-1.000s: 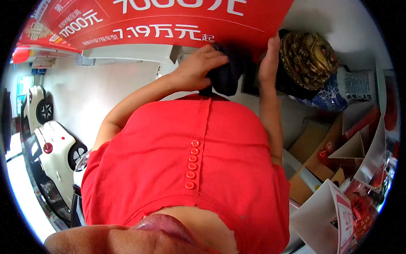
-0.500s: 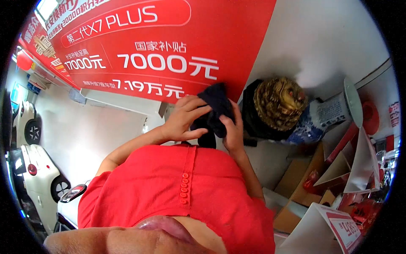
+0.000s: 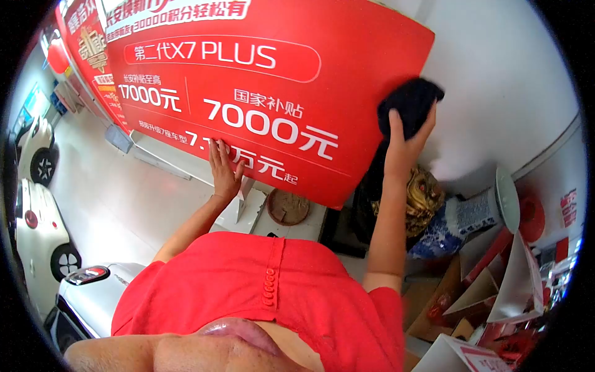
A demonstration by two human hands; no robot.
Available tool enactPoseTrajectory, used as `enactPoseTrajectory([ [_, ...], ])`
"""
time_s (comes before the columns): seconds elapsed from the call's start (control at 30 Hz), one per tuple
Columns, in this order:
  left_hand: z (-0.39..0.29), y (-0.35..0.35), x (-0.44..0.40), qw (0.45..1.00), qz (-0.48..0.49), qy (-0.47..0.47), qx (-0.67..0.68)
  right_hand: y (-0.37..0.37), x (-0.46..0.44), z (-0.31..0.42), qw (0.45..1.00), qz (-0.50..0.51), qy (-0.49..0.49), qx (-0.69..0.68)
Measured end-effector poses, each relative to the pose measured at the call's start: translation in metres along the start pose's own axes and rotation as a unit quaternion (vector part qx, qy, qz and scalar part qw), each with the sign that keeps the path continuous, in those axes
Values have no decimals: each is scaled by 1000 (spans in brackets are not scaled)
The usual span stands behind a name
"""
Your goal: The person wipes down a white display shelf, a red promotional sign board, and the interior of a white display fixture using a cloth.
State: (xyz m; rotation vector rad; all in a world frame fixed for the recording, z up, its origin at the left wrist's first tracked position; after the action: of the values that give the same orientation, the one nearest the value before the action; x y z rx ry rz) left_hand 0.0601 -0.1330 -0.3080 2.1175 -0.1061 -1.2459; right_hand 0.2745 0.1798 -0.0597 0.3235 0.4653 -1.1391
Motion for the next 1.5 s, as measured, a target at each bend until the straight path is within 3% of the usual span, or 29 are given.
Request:
enactPoseTrajectory([
  [0.1, -1, 0, -1, 1000, 2, 5, -6, 2, 18, -55, 996, 25, -80, -39],
  [0.17, -2, -1, -2, 1000, 12, -3, -10, 8, 46, -85, 987, -14, -159, -6],
  [0.33, -5, -6, 0, 999, 20, -14, -21, 23, 122, -186, 980, -21, -196, 40],
  [0.5, -4, -8, -2, 998, 16, -43, -35, 36, 175, -221, 962, -6, -266, 61],
  [0.63, -4, -12, 3, 997, 28, -52, -45, 39, 151, -194, 959, 33, -278, -37],
  [0.73, -4, -18, 8, 996, 43, -62, -53, 44, 113, -172, 967, 1, -251, -53],
  [0.8, -2, -19, 9, 995, 52, -54, -62, 32, 94, -136, 983, 62, -159, -70],
  [0.9, 1, -25, 15, 995, 52, -51, -68, 29, 101, -165, 967, 82, -203, -127],
  [0.97, -1, -27, 15, 994, 56, -52, -73, 39, 124, -203, 967, 34, -239, -83],
  [1.17, 9, -34, 18, 990, 72, -54, -111, 66, 176, -244, 984, 39, -130, 113],
  [1.3, 3, -37, 19, 990, 70, -55, -111, 90, 160, -271, 964, -25, -254, 76],
  [1.43, 4, -39, 18, 989, 77, -14, -123, 79, 111, -235, 979, 18, -203, 1],
  [1.5, 5, -39, 18, 990, 69, -8, -123, 57, 108, -236, 985, 73, -151, 48],
])
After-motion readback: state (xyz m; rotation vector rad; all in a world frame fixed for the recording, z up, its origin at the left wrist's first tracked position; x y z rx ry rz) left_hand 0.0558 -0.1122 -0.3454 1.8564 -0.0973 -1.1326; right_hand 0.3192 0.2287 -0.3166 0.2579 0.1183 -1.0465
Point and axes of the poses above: each hand's wrist, its own x-axis away from the middle knuckle, its own y-axis out of the back of the hand, z = x × y, the point moved 8 cm from there along -x, towards the middle knuckle, and after that the axes turned 15 degrees about -y, right-handed, at the moved point
